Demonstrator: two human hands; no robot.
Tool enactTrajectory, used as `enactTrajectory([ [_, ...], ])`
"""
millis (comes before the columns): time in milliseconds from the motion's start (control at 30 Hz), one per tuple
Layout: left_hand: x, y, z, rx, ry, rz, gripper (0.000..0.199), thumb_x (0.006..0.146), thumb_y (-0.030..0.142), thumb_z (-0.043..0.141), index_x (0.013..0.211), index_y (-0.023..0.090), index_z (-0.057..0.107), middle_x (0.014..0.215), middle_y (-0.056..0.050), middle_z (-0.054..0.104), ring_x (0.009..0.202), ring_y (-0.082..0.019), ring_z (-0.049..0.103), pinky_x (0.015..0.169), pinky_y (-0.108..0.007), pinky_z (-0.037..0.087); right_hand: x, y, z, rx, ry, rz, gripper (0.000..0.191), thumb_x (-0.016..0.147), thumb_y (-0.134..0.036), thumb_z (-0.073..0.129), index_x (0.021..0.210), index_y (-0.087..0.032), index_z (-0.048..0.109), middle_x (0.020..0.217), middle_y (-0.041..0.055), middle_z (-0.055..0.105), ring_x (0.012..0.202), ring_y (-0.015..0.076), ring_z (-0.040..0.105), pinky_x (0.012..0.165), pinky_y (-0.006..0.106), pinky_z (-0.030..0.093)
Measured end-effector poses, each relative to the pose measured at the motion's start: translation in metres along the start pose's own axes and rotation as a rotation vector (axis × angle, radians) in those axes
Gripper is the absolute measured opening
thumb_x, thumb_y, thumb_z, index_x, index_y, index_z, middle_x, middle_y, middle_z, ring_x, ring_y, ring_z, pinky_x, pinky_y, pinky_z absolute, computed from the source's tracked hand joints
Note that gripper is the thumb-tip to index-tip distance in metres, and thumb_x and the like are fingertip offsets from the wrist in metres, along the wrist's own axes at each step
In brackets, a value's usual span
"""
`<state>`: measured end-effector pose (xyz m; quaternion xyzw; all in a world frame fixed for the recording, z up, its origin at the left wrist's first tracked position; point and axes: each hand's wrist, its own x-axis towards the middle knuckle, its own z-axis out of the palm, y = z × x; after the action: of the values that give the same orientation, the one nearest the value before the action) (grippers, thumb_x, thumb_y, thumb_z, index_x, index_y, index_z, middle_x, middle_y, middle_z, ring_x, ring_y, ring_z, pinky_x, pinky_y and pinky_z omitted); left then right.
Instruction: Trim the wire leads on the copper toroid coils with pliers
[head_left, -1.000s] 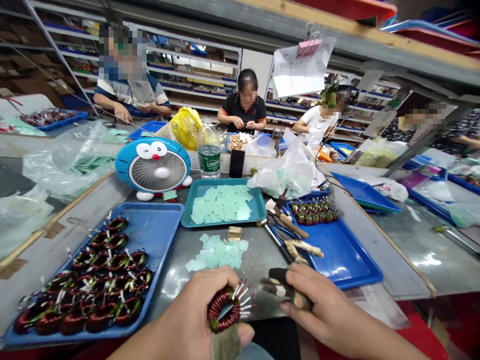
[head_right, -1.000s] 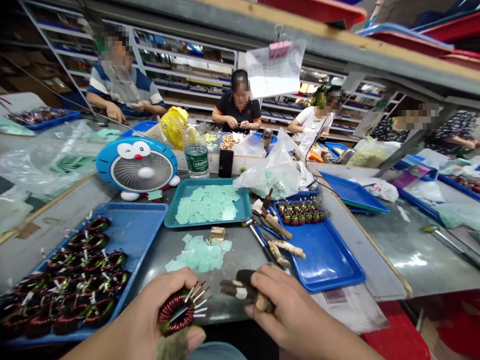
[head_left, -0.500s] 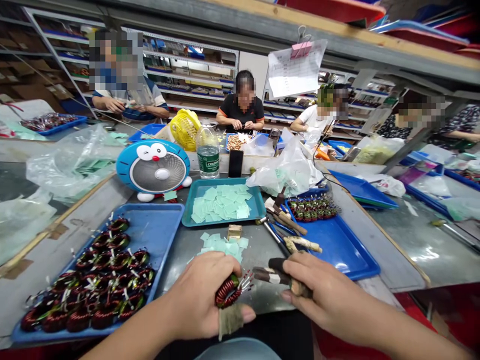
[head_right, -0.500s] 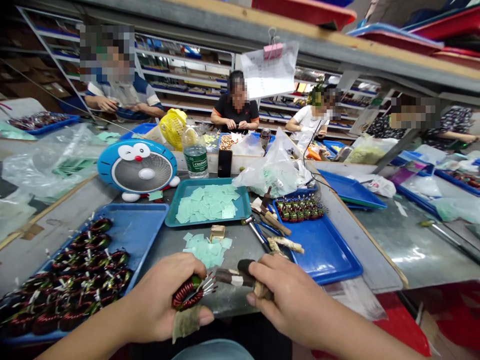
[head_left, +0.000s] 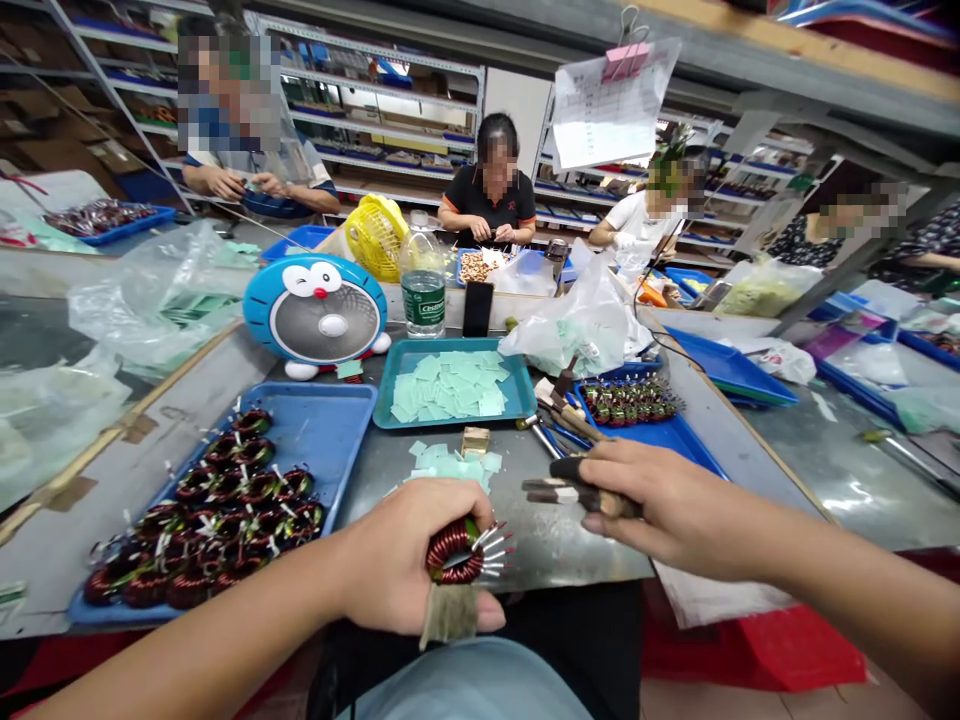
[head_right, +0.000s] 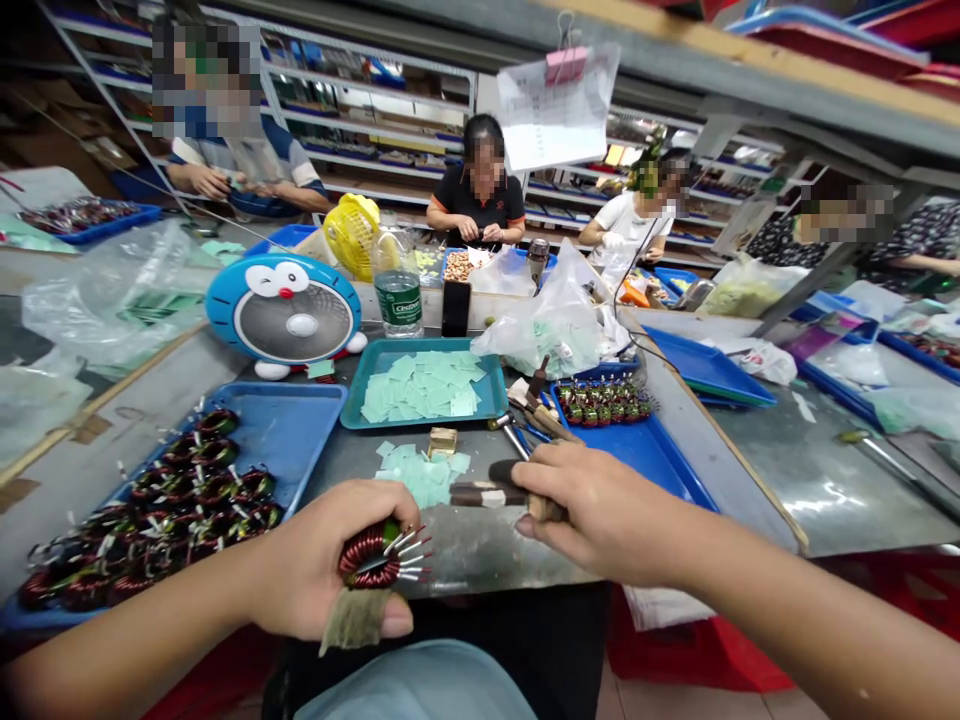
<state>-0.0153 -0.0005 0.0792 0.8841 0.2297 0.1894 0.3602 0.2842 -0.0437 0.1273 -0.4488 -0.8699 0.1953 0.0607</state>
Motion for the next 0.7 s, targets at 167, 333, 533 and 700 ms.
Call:
enactTrajectory([
  [167, 0.003, -0.007, 0.011, 0.063, 0.092, -0.066, 0.039, 0.081, 0.057, 0.074, 0.091, 0.022, 0.058, 0.072, 0.004, 0.058, 0.060, -0.016, 0.052, 0.057, -0.026, 0.040, -0.012, -0.021, 0.027, 0.035, 0.064, 0.130, 0.010, 0.095, -0.024, 0.067, 0.100, -0.027, 0.060, 0.093, 0.0026, 0.065, 0.084, 0.0221, 0.062, 0.069, 0.034, 0.046],
  [333, 0.012, -0.004, 0.017, 0.282, 0.138, -0.010, 0.042, 0.090, 0.064, 0.063, 0.093, 0.022, 0.061, 0.073, 0.000, 0.065, 0.064, -0.021, 0.060, 0.059, -0.029, 0.039, -0.010, -0.032, 0.048, 0.105, 0.051, 0.183, 0.012, 0.095, -0.023, 0.068, 0.100, -0.026, 0.057, 0.095, 0.0011, 0.062, 0.086, 0.0210, 0.060, 0.071, 0.033, 0.044],
  [533, 0.015, -0.001, 0.016, 0.444, 0.182, 0.058, 0.047, 0.098, 0.065, 0.048, 0.087, 0.021, 0.061, 0.067, -0.001, 0.061, 0.059, -0.022, 0.057, 0.056, -0.032, 0.032, -0.009, -0.031, 0.049, 0.175, 0.019, 0.207, 0.015, 0.096, -0.022, 0.067, 0.093, -0.025, 0.053, 0.093, -0.0012, 0.058, 0.086, 0.0187, 0.056, 0.073, 0.032, 0.042],
  [700, 0.016, 0.002, 0.015, 0.540, 0.188, 0.083, 0.051, 0.098, 0.068, 0.046, 0.082, 0.021, 0.060, 0.066, -0.003, 0.062, 0.061, -0.024, 0.058, 0.058, -0.034, 0.032, -0.010, -0.028, 0.053, 0.139, 0.028, 0.171, 0.014, 0.097, -0.022, 0.066, 0.094, -0.024, 0.052, 0.097, 0.0001, 0.058, 0.089, 0.0196, 0.055, 0.076, 0.033, 0.042],
])
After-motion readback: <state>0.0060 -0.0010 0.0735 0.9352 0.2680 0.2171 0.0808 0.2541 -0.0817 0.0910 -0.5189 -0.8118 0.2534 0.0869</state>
